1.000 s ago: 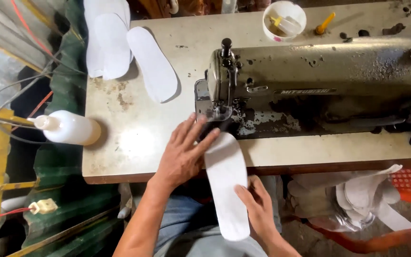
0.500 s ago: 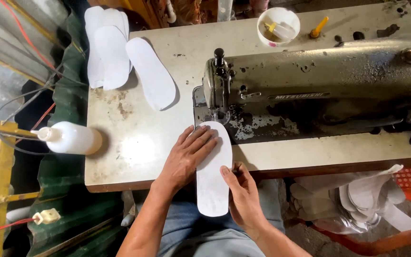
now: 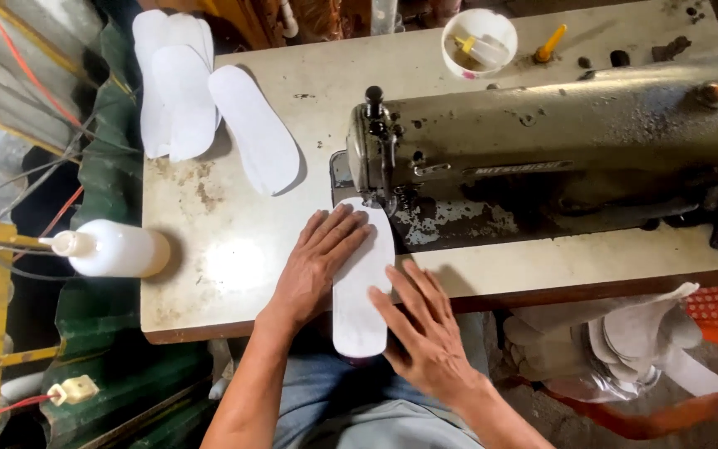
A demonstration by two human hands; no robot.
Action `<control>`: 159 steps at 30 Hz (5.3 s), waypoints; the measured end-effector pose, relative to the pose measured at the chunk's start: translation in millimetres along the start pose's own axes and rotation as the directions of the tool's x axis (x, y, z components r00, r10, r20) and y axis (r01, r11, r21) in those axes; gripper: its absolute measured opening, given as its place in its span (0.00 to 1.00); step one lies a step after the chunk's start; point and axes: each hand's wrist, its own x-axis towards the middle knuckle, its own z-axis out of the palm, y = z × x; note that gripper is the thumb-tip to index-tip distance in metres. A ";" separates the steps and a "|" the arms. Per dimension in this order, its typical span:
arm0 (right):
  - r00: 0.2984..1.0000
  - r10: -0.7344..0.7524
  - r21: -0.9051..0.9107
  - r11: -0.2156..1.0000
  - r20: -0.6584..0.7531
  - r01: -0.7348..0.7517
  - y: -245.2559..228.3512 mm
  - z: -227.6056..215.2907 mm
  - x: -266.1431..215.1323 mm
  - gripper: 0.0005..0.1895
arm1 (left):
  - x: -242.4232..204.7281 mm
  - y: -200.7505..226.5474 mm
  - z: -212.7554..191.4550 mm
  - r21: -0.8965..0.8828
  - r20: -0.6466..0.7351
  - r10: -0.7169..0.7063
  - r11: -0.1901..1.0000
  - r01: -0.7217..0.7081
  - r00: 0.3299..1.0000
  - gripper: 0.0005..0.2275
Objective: The person is using an industrial sewing machine to stitch together layers of shoe insoles.
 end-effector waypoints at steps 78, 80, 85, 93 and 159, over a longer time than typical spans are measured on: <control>0.975 -0.045 -0.216 0.976 -0.219 -0.003 47.0 8.0 43.4 0.21 | 11.7 8.3 2.5 0.138 -0.132 -0.059 0.987 0.077 0.989 0.21; 0.976 -0.035 -0.172 0.985 -0.217 -0.003 39.0 6.4 48.1 0.20 | 6.0 3.8 -1.9 0.195 -0.081 -0.130 0.970 0.144 0.988 0.24; 0.988 0.025 -0.159 0.986 -0.154 -0.050 38.2 6.5 45.5 0.23 | 10.3 -7.2 -4.4 0.215 -0.019 -0.129 0.968 0.130 0.992 0.27; 0.983 0.057 -0.224 0.970 -0.175 -0.097 40.5 16.6 45.8 0.25 | 16.0 -25.8 6.2 0.375 0.071 -0.295 0.893 0.249 0.953 0.29; 0.960 -0.033 -0.240 0.970 -0.278 -0.036 34.1 -2.8 25.2 0.16 | -4.9 85.2 6.3 0.147 -0.047 -0.196 0.969 0.201 0.980 0.18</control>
